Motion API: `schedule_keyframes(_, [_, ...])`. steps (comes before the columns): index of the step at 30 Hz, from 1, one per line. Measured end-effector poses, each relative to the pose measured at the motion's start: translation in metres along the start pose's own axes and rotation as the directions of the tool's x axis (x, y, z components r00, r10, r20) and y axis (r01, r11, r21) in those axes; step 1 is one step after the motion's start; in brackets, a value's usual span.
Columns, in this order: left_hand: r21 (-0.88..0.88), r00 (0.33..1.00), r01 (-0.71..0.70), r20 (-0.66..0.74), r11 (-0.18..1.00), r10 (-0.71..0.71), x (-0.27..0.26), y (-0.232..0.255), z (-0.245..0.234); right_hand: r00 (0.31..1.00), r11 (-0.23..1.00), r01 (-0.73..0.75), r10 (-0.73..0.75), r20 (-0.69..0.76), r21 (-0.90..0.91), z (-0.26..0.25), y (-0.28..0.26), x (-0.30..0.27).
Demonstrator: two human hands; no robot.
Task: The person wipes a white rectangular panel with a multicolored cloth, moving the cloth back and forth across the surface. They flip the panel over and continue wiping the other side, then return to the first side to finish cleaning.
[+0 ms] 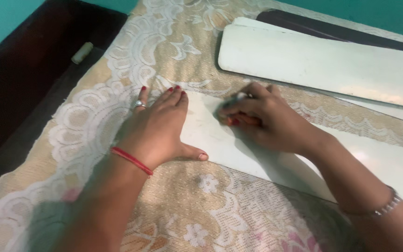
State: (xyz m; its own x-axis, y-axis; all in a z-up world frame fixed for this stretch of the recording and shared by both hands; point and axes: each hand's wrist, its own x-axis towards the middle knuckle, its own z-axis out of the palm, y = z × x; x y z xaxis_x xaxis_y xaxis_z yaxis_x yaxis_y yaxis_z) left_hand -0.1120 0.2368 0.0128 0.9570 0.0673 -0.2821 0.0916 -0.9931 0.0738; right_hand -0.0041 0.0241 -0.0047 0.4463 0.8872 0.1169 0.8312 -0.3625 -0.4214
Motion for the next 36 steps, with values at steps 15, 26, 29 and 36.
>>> schedule_keyframes(15, [-0.036, 0.999, -0.007, -0.033, 0.999, 0.006, 0.001, 0.001, 0.000, 0.999, 1.000, -0.011, 0.010, -0.038, -0.011, 0.014, -0.016, 0.016])
schedule_keyframes(26, [-0.144, 0.992, 0.107, 0.082, 0.984, -0.096, 0.004, 0.006, -0.013, 0.999, 0.999, -0.019, 0.017, -0.046, -0.051, 0.025, -0.025, 0.018])
schedule_keyframes(29, [-0.153, 0.989, 0.120, 0.099, 0.981, -0.106, 0.003, 0.006, -0.013, 0.994, 0.992, -0.103, 0.101, -0.041, -0.067, 0.029, -0.025, 0.038])
schedule_keyframes(36, [-0.127, 0.992, 0.109, 0.069, 0.986, -0.101, 0.003, 0.002, -0.008, 0.993, 0.996, -0.056, 0.048, -0.105, -0.071, 0.037, -0.032, 0.040])
